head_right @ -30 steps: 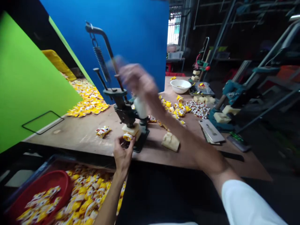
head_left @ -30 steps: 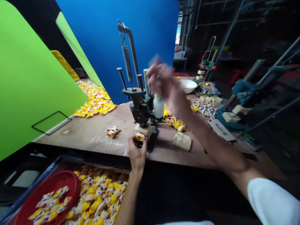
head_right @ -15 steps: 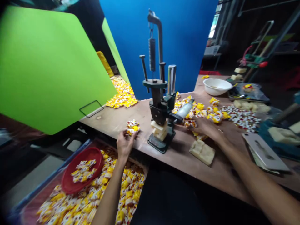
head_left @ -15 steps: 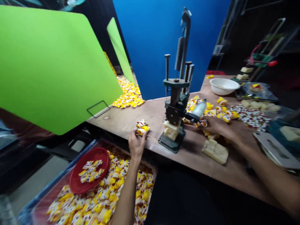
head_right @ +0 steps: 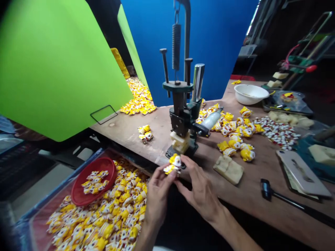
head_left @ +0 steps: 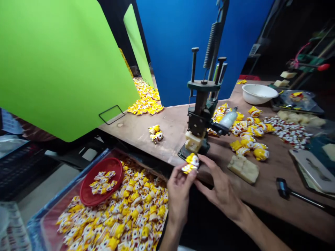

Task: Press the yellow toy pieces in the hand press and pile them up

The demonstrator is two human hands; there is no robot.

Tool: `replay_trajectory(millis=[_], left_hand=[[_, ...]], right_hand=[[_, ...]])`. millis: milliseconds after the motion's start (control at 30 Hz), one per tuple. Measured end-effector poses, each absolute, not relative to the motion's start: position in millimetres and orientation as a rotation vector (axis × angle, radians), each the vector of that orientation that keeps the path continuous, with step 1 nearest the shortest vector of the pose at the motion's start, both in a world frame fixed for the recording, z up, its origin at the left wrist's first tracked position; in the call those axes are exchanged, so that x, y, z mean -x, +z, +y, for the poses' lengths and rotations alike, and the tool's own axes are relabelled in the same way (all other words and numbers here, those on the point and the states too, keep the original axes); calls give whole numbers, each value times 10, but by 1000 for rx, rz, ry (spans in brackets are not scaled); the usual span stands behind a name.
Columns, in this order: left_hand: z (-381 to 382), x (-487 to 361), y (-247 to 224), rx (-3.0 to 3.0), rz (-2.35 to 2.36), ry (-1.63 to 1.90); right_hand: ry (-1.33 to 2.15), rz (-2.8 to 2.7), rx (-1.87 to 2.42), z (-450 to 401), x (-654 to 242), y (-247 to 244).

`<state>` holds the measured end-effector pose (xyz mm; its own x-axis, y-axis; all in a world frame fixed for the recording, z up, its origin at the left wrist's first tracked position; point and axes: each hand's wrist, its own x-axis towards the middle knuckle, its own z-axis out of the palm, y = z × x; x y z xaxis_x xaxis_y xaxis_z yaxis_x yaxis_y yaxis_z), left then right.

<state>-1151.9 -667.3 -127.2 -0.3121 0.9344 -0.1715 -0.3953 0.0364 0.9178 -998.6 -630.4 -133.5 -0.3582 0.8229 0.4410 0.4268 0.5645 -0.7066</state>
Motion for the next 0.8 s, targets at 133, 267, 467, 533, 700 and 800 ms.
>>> replay_trajectory(millis=[133, 267, 467, 533, 700, 800], left_hand=[[-6374, 11850, -1439, -1014, 1457, 1683], [-6052, 11923, -1528, -1611, 1594, 1584], [-5832, 11718, -1648, -1799, 1636, 1588], [-5813, 11680, -1708, -1771, 1631, 1599], [-5766, 11601, -1805, -1534, 1570, 1678], [-5712, 11520, -1841, -1446, 1605, 1675]], right_hand=[[614, -1881, 1130, -6081, 9724, -1452], [563, -1792, 1259, -5991, 9384, -1452], [750, -1714, 1283, -5820, 9291, -1287], [792, -1541, 1271, -5490, 9281, -1157], [1340, -1044, 1097, -4443, 9273, -264], [1364, -945, 913, -4397, 9524, 414]])
